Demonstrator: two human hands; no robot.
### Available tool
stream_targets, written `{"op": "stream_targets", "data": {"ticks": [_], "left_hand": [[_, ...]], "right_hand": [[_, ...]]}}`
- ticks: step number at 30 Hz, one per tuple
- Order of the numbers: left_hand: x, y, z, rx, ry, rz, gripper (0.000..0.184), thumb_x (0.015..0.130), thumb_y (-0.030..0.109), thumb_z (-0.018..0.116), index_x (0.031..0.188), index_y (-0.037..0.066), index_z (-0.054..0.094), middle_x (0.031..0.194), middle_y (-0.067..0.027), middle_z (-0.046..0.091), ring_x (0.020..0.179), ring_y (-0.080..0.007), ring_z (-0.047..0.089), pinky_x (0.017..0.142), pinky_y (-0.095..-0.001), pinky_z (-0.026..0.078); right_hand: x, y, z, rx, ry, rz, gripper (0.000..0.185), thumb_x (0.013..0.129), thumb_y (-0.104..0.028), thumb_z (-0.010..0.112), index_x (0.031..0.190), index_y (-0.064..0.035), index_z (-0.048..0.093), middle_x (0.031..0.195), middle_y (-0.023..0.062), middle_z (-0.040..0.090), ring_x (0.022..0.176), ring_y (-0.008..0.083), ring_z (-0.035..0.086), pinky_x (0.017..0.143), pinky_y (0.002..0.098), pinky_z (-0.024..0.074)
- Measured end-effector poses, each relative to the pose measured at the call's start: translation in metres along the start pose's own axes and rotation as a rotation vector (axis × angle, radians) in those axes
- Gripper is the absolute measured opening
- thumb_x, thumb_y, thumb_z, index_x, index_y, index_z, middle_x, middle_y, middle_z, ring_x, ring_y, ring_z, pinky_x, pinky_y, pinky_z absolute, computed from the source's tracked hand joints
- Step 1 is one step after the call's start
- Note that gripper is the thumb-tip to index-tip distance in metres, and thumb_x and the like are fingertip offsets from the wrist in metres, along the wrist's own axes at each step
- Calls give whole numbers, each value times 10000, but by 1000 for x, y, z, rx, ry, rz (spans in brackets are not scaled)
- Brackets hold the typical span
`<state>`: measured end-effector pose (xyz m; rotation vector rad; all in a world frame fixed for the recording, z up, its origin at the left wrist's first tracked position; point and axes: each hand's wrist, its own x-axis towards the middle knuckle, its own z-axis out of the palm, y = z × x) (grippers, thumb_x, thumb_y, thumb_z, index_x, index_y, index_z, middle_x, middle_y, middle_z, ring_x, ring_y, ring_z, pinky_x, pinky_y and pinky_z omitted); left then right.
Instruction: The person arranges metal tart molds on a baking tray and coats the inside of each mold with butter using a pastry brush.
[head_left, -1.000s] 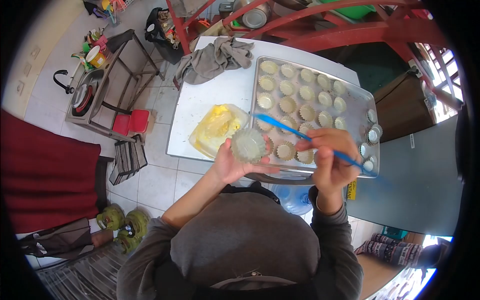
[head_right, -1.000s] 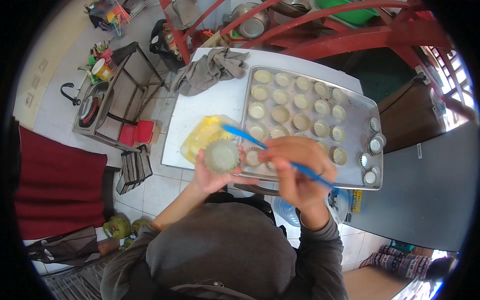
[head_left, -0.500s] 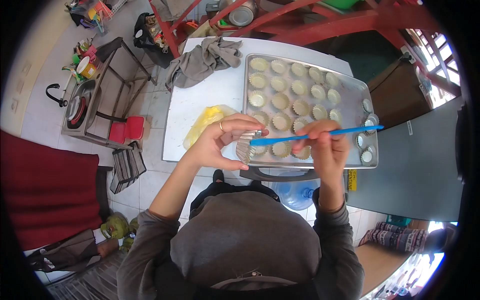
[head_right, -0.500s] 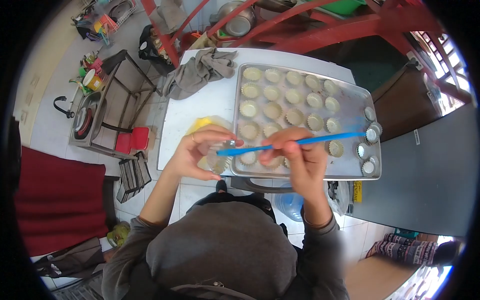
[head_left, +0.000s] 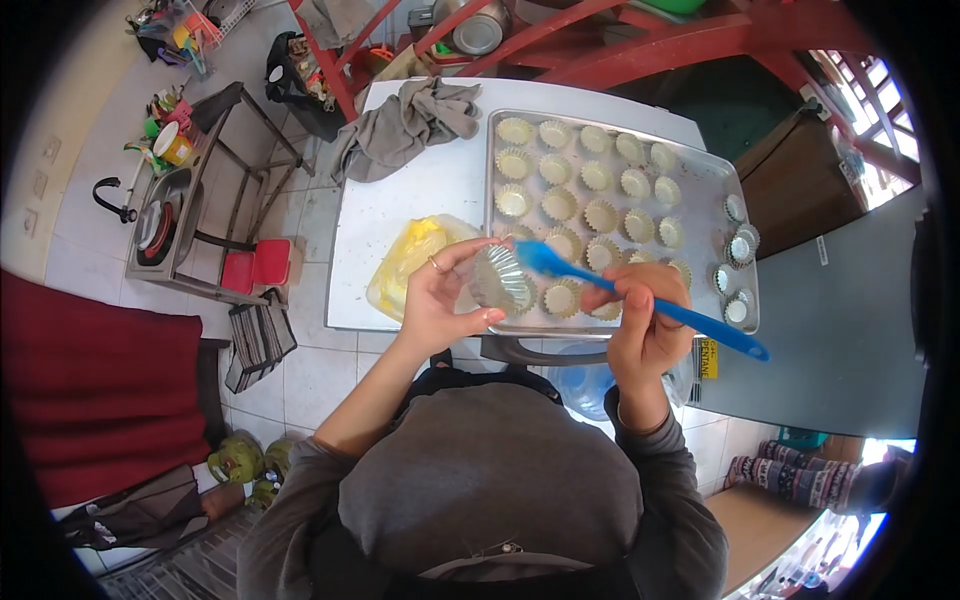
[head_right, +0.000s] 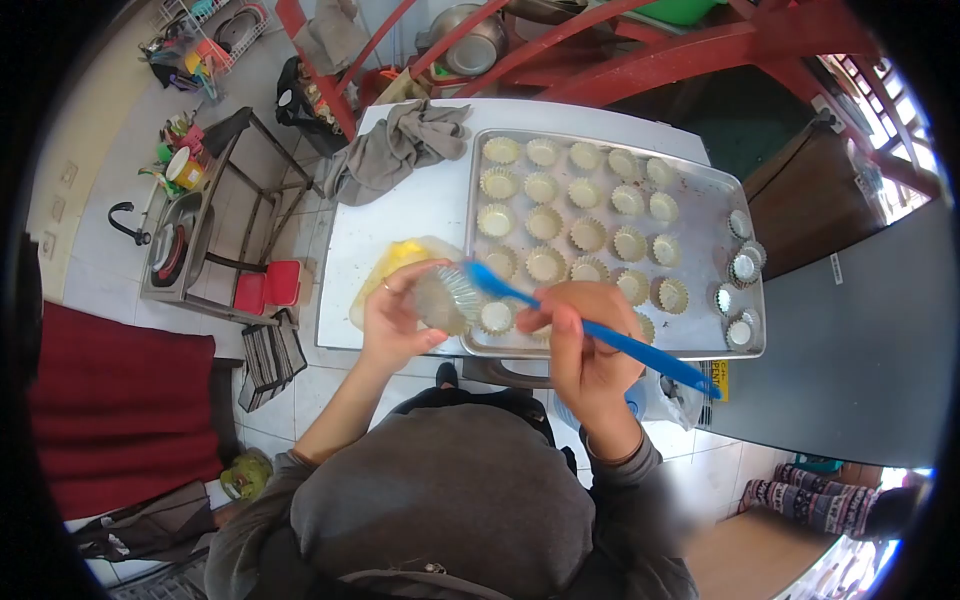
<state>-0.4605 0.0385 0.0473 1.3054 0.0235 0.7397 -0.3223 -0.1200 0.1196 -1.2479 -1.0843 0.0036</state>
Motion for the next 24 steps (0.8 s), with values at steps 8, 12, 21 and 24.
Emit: {"op": "stream_targets", "data": {"ticks": [8, 12, 21, 24], "left_hand": [[-7, -13, 10, -87, 87, -38, 634, 690, -7, 743, 1246, -50, 440, 1247, -161, 518, 1170, -218, 485, 1009, -358, 359], [-4, -9, 20, -205, 52, -95, 614, 720, 41, 733, 1252, -45, 438, 1236, -170, 520, 1178, -254, 482, 999, -384, 382], [-7, -10, 21, -281, 78, -183, 616, 722, 88, 736, 1254, -26, 446, 1229, -178, 531, 1159, -261, 511, 965, -383, 431], [-5, -6, 17, -279, 14, -204, 607, 716, 44, 720, 1253, -28, 446, 1228, -170, 533, 1145, -246, 518, 960, -369, 433]], "right_hand": [[4, -4, -7, -255, -195, -230, 163, 785, 27, 641, 932, 1, 576, 852, 122, 631, 747, 257, 628, 662, 317, 509], [1, -16, 4, -399, -250, -275, 124, 818, 19, 600, 935, 3, 565, 852, 108, 643, 764, 249, 637, 679, 312, 513], [-11, -13, 1, -433, -85, -226, 67, 838, 9, 574, 903, 5, 558, 858, 131, 652, 809, 263, 643, 704, 313, 510], [-14, -26, -3, -303, -79, -185, 117, 812, 36, 593, 920, 3, 563, 846, 129, 649, 811, 269, 639, 711, 321, 509]]}}
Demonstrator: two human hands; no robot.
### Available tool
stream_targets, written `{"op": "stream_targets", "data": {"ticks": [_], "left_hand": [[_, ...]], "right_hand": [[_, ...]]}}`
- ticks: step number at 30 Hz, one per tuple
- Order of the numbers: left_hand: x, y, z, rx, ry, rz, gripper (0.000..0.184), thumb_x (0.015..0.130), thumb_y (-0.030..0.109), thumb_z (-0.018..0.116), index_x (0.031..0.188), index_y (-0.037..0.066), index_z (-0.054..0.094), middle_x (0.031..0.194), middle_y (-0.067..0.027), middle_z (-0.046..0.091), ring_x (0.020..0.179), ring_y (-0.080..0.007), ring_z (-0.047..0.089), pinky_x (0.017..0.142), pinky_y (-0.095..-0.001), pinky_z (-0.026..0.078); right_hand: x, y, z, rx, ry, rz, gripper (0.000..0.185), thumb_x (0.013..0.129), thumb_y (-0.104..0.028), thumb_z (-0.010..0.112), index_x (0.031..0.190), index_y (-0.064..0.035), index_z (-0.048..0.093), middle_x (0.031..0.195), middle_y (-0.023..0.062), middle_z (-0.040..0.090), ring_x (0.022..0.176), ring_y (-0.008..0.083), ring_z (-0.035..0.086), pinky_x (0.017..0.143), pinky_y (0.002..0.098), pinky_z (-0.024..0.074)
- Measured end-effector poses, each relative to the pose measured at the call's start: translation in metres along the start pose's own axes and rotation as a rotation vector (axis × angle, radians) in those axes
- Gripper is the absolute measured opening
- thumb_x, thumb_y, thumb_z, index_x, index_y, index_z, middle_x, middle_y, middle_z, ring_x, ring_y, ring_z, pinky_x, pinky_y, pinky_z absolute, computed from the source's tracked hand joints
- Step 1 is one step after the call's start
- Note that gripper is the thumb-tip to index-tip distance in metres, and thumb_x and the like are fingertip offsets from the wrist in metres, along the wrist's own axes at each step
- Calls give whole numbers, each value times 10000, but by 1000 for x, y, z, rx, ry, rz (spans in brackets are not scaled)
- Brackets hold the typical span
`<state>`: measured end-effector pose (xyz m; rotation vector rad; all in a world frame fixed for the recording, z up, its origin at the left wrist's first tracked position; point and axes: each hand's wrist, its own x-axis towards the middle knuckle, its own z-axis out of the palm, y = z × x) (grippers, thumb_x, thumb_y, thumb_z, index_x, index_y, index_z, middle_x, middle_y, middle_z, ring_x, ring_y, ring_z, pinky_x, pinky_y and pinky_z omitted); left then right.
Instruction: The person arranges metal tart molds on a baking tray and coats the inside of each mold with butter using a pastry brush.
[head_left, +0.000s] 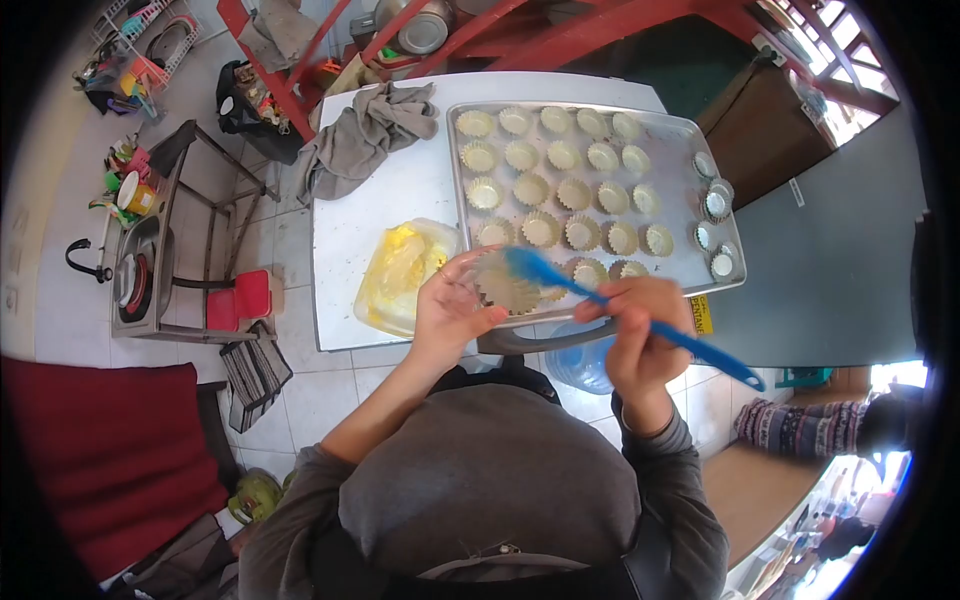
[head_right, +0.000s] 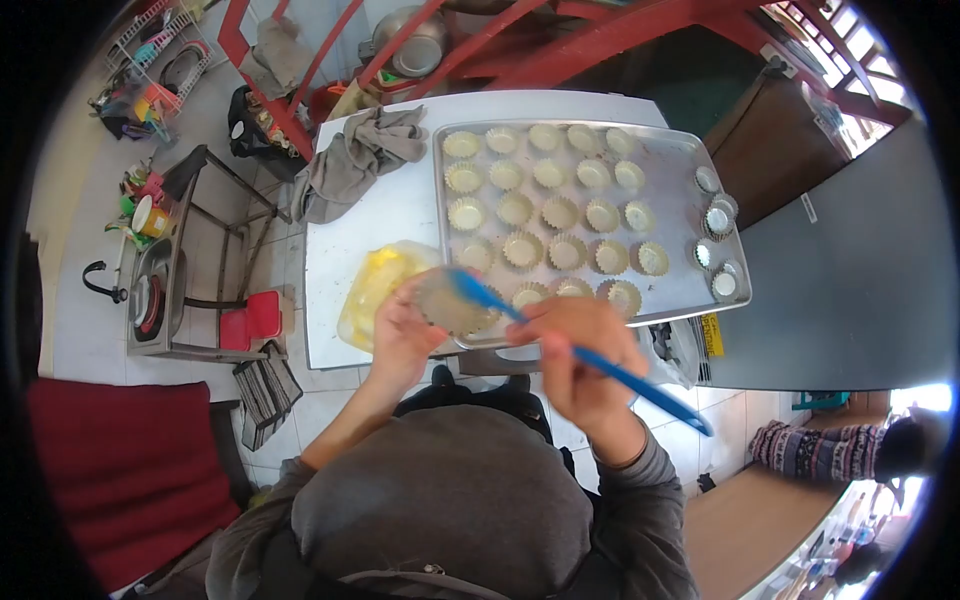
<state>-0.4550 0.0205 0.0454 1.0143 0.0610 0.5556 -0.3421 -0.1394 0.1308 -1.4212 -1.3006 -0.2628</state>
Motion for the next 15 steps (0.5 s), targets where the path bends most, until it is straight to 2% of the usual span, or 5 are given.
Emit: {"op": "stream_targets", "data": {"ticks": [5, 7, 8, 11, 15], "left_hand": [[-3, 3, -7, -30, -47, -56, 617, 696, -26, 708, 1255, -24, 448, 1233, -160, 535, 1156, -246, 510, 977, -369, 408], [-3, 5, -13, 89, -102, 22, 645, 668, -28, 733, 1250, -18, 455, 1243, -162, 531, 1168, -249, 503, 986, -371, 395], [-3, 7, -16, 147, -134, 59, 659, 655, -29, 745, 1248, -15, 459, 1248, -163, 530, 1174, -251, 499, 990, -372, 389], [3, 22, -25, 480, -304, 102, 699, 615, 11, 788, 1242, 16, 478, 1228, -138, 557, 1194, -246, 494, 1059, -431, 282], [10, 31, -32, 634, -352, 172, 668, 609, 168, 826, 1211, 109, 543, 1187, -47, 609, 1206, -211, 500, 1101, -523, 46]], "right_hand": [[0, -5, 6, -379, -6, -43, 89, 881, -47, 540, 960, -10, 554, 897, 127, 649, 745, 239, 642, 694, 308, 496], [-12, -13, 10, 52, 310, 181, 69, 887, -56, 539, 928, -10, 571, 875, 109, 653, 738, 218, 644, 693, 294, 493], [-14, -18, 11, 171, 282, 214, 32, 866, -37, 566, 877, -16, 587, 840, 90, 648, 702, 203, 631, 670, 292, 488], [-5, -35, 13, -296, -139, 148, 17, 833, 4, 589, 844, -7, 590, 811, 93, 635, 676, 205, 614, 662, 302, 487], [-15, -52, 15, -99, 228, 413, 71, 820, 18, 597, 886, 1, 579, 810, 87, 632, 696, 220, 610, 657, 302, 486]]}}
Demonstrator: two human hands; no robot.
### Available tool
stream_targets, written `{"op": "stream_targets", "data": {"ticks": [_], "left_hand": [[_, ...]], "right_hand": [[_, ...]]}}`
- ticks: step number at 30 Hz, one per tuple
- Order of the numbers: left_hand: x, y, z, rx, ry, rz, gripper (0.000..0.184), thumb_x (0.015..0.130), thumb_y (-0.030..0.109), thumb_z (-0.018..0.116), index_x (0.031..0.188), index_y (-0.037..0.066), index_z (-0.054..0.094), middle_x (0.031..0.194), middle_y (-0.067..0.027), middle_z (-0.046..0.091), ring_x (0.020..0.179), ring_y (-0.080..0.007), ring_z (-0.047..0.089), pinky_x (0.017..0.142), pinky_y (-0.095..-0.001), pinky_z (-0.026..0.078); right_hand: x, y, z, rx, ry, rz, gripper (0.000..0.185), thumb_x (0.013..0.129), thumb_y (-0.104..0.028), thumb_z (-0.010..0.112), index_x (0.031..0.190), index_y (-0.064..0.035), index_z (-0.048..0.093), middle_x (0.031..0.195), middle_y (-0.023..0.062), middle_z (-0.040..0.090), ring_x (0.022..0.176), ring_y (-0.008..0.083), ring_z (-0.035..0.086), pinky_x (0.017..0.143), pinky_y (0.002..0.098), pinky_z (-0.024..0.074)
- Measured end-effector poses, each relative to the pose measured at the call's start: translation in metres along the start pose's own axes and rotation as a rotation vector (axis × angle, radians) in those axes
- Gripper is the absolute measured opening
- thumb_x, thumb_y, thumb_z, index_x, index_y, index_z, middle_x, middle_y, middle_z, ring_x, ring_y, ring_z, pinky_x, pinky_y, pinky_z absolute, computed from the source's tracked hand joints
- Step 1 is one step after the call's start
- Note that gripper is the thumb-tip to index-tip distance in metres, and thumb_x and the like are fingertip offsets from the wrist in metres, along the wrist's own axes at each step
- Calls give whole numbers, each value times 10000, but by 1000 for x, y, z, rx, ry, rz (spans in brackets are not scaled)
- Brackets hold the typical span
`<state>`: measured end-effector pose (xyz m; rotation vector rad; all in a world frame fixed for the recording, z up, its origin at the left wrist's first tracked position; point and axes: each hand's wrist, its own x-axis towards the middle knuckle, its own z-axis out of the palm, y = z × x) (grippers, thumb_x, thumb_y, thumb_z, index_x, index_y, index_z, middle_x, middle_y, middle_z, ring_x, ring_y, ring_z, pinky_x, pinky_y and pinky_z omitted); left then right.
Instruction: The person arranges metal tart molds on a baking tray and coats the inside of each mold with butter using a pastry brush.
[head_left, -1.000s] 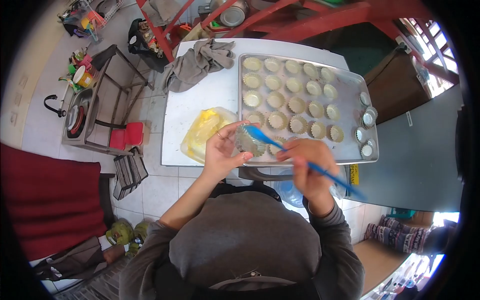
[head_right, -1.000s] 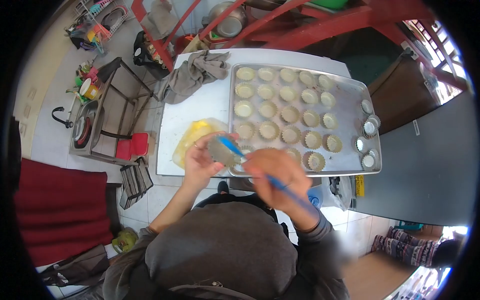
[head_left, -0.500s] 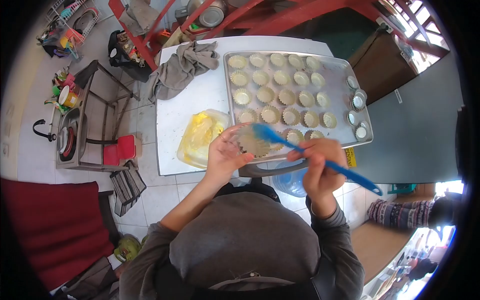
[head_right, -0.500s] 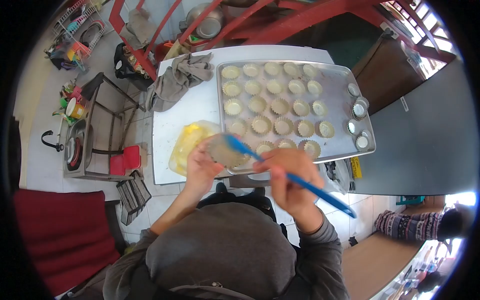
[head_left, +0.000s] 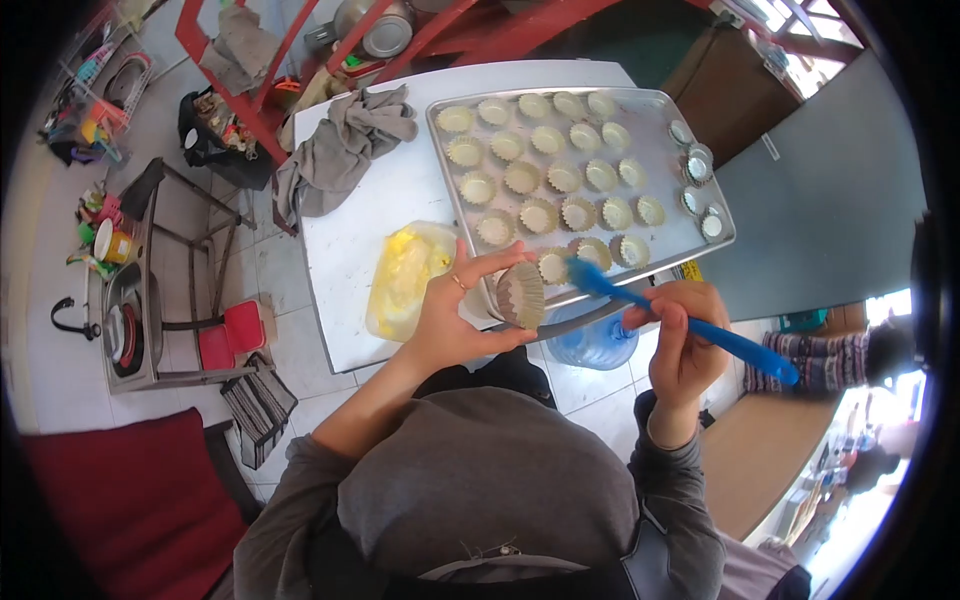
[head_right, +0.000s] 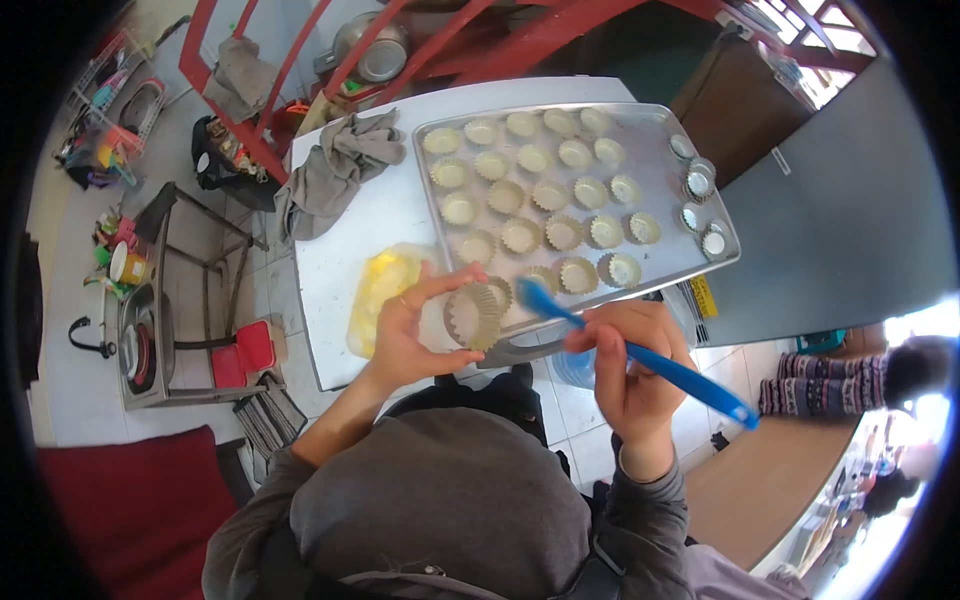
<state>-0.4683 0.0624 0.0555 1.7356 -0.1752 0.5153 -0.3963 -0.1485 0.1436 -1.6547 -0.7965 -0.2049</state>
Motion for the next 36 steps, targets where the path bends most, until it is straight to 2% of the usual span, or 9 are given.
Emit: {"op": "stream_targets", "data": {"ticks": [4, 7, 10, 14, 16, 20, 24, 29, 36], "left_hand": [[9, -1, -3, 14, -75, 50, 659, 605, 156, 824, 1202, 109, 549, 1189, -50, 608, 1194, -219, 512, 1097, -540, 46], [11, -8, -2, -61, -101, 34, 668, 594, 151, 829, 1200, 112, 552, 1187, -47, 610, 1176, -215, 526, 1098, -533, 62], [11, -18, 7, -186, -138, 25, 685, 585, 146, 833, 1208, 119, 550, 1183, -43, 612, 1158, -201, 538, 1097, -527, 83], [20, -18, 8, -205, -271, 22, 706, 588, 71, 826, 1223, 54, 516, 1210, -113, 581, 1177, -222, 512, 1115, -456, 53], [25, -21, 13, -260, -285, -6, 721, 585, 62, 823, 1232, 36, 506, 1203, -125, 579, 1175, -230, 511, 1111, -438, 117], [40, -20, 37, -535, -244, -71, 705, 606, 58, 808, 1236, 4, 497, 1188, -153, 577, 1162, -251, 516, 1058, -414, 294], [44, -40, 64, -740, -209, -137, 665, 649, 60, 782, 1238, -27, 485, 1194, -143, 571, 1140, -217, 523, 997, -365, 381], [49, -44, 109, -1005, -98, -358, 613, 734, 167, 746, 1238, -40, 465, 1229, -153, 542, 1133, -246, 531, 972, -387, 421], [69, -40, 159, -1317, -86, -359, 690, 730, 284, 745, 1261, -29, 435, 1251, -189, 514, 1136, -286, 534, 970, -415, 426]], "right_hand": [[-7, 6, 17, -366, -170, -237, 68, 828, 20, 595, 884, -16, 582, 821, 81, 633, 683, 175, 611, 606, 285, 475], [-12, 4, 4, -123, 77, 31, 80, 821, 65, 574, 845, -11, 578, 784, 78, 632, 713, 188, 622, 600, 300, 474], [-7, 2, 0, -117, -61, -180, 66, 814, 41, 603, 849, -13, 587, 780, 82, 629, 706, 196, 617, 604, 301, 477], [0, -1, -19, -251, -363, -31, 103, 792, -7, 657, 873, 0, 593, 781, 87, 607, 666, 215, 601, 579, 291, 470], [5, 0, -37, -91, -311, 85, 72, 793, -15, 656, 834, 1, 599, 795, 71, 614, 670, 204, 604, 579, 298, 476], [23, 11, -36, -176, -411, -133, 85, 772, -19, 675, 816, 1, 605, 775, 62, 624, 705, 198, 614, 608, 297, 487], [38, 27, -85, 78, -491, 89, 104, 768, -18, 674, 853, -8, 615, 788, 85, 615, 696, 245, 607, 627, 315, 490], [60, 55, -84, -102, -361, -331, 155, 750, 3, 675, 890, -17, 614, 883, 129, 638, 756, 246, 632, 653, 310, 509], [62, 76, -119, -79, -402, -404, 189, 714, 21, 697, 884, -11, 620, 881, 119, 653, 796, 249, 642, 693, 324, 519]]}}
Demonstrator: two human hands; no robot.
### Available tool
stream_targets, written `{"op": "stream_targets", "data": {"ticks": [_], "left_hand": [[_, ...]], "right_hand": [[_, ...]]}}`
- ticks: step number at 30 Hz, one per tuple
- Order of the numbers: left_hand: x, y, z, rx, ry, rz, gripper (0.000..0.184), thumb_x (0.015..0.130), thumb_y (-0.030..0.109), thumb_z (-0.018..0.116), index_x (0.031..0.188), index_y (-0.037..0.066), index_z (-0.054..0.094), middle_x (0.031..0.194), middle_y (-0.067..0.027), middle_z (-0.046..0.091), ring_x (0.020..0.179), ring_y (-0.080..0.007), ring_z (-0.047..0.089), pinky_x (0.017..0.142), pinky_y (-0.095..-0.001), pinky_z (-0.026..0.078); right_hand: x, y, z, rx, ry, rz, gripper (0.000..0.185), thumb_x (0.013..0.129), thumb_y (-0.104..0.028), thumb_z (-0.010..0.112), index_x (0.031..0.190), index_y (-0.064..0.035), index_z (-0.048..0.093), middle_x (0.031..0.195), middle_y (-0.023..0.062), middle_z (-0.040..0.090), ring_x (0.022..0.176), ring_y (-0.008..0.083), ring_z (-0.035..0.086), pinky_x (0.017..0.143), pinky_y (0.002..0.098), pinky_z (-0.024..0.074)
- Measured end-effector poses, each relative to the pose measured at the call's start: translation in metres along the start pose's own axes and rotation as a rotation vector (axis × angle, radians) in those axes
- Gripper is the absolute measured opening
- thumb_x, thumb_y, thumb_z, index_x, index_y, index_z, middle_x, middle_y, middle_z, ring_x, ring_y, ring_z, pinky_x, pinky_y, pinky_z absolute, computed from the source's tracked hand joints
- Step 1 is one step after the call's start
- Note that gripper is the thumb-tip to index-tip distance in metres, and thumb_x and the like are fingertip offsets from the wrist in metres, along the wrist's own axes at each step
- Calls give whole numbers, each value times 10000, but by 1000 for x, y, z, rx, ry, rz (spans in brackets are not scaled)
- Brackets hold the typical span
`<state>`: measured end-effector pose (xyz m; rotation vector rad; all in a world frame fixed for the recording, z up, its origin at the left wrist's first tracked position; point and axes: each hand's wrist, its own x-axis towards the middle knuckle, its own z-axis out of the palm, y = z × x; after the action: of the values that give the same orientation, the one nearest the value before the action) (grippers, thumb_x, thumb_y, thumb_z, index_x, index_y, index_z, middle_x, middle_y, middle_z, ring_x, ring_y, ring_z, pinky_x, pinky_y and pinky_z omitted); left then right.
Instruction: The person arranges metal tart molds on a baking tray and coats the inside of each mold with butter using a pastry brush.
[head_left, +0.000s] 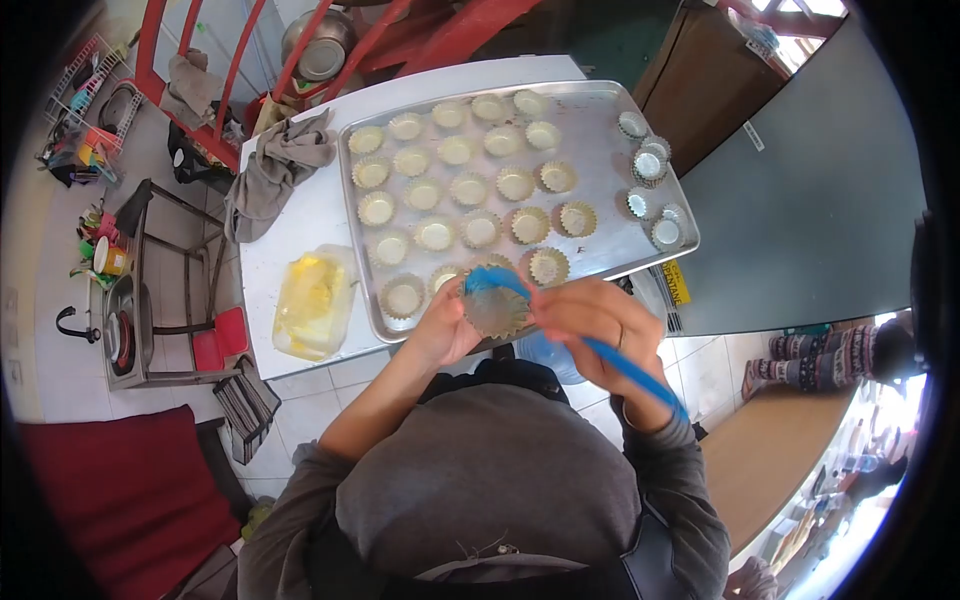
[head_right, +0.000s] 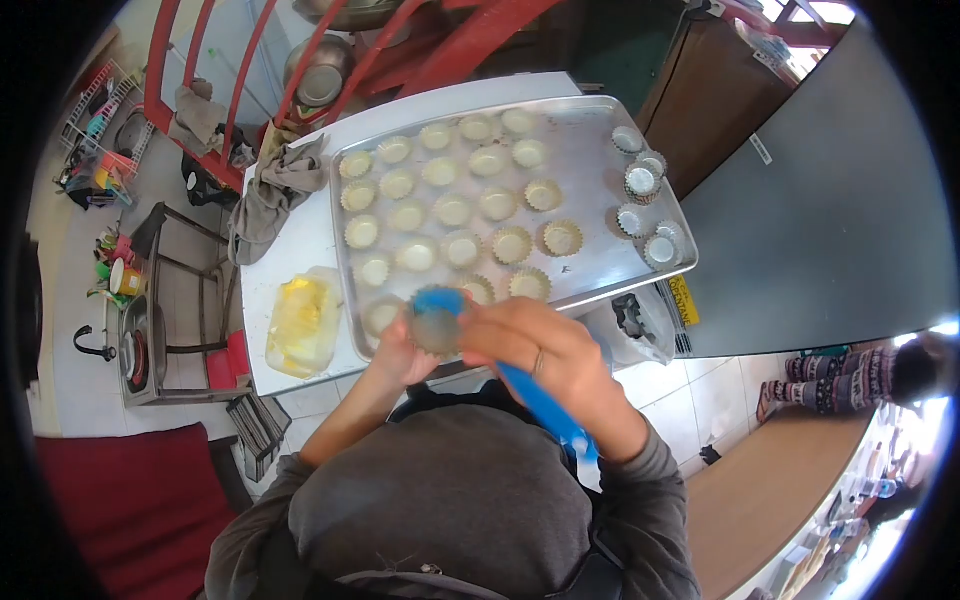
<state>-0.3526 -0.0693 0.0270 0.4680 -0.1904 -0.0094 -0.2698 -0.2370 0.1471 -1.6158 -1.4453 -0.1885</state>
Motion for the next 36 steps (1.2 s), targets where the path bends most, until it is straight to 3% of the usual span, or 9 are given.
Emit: {"op": "stream_targets", "data": {"ticks": [5, 9, 12, 15, 20, 24, 27, 33, 36], "left_hand": [[17, -11, -1, 287, -4, 42, 739, 665, 285, 801, 1249, -22, 467, 1218, -192, 544, 1161, -283, 515, 975, -411, 413], [44, -3, -2, 804, -194, 298, 763, 580, 204, 852, 1229, 0, 506, 1200, -192, 558, 1129, -320, 531, 981, -453, 389], [50, -5, 17, 791, -163, 122, 716, 579, 120, 841, 1211, -4, 527, 1204, -179, 557, 1129, -297, 529, 980, -441, 383], [64, -9, 16, 835, -272, 69, 754, 601, 14, 812, 1270, -18, 465, 1255, -163, 526, 1224, -248, 456, 1048, -398, 318], [79, -21, 23, 1048, -69, 29, 693, 637, 38, 781, 1261, 19, 478, 1230, -105, 538, 1178, -212, 482, 1013, -368, 347], [95, -17, 11, 1460, 93, 54, 603, 669, 46, 759, 1214, 66, 502, 1236, -47, 520, 1120, -173, 501, 974, -340, 383], [122, -19, 12, 1314, 202, 16, 553, 667, 73, 759, 1166, 91, 522, 1220, -54, 521, 1069, -168, 519, 912, -321, 412], [147, -74, -21, 1477, 6, -115, 552, 644, 174, 768, 1139, 83, 540, 1166, -111, 549, 1070, -223, 527, 893, -342, 418], [154, -86, -41, 1814, -201, 111, 555, 668, 244, 759, 1154, 82, 546, 1202, -77, 557, 1121, -259, 494, 893, -377, 392]], "right_hand": [[-22, 26, -25, 235, 313, 143, 44, 841, -14, 596, 869, 17, 607, 863, 114, 648, 744, 230, 632, 682, 313, 504], [-33, 33, -51, 399, -78, 155, 89, 876, -28, 546, 841, 28, 606, 811, 116, 629, 723, 215, 630, 651, 314, 499], [-51, 47, -76, 636, 127, 382, 87, 872, -18, 547, 826, 29, 603, 813, 121, 628, 720, 199, 626, 633, 302, 495], [-56, 62, -74, 439, 120, 178, 52, 845, -13, 584, 829, 28, 611, 803, 117, 627, 636, 167, 620, 568, 252, 486], [-84, 63, -105, 367, -11, 416, 37, 829, 11, 592, 811, 33, 616, 744, 102, 620, 597, 161, 621, 550, 240, 486], [-132, 83, -125, 460, 395, 551, 167, 920, -66, 512, 844, 62, 588, 799, 127, 612, 619, 153, 612, 569, 254, 507], [-164, 96, -131, 453, 469, 647, 180, 937, -89, 494, 878, 62, 573, 810, 129, 605, 632, 157, 610, 584, 259, 517], [-180, 104, -127, 483, 498, 752, 204, 947, -116, 487, 888, 63, 564, 792, 118, 598, 645, 161, 614, 600, 262, 527], [-183, 105, -125, 503, 526, 772, 212, 946, -127, 493, 887, 64, 564, 785, 116, 596, 650, 161, 615, 603, 261, 527]]}}
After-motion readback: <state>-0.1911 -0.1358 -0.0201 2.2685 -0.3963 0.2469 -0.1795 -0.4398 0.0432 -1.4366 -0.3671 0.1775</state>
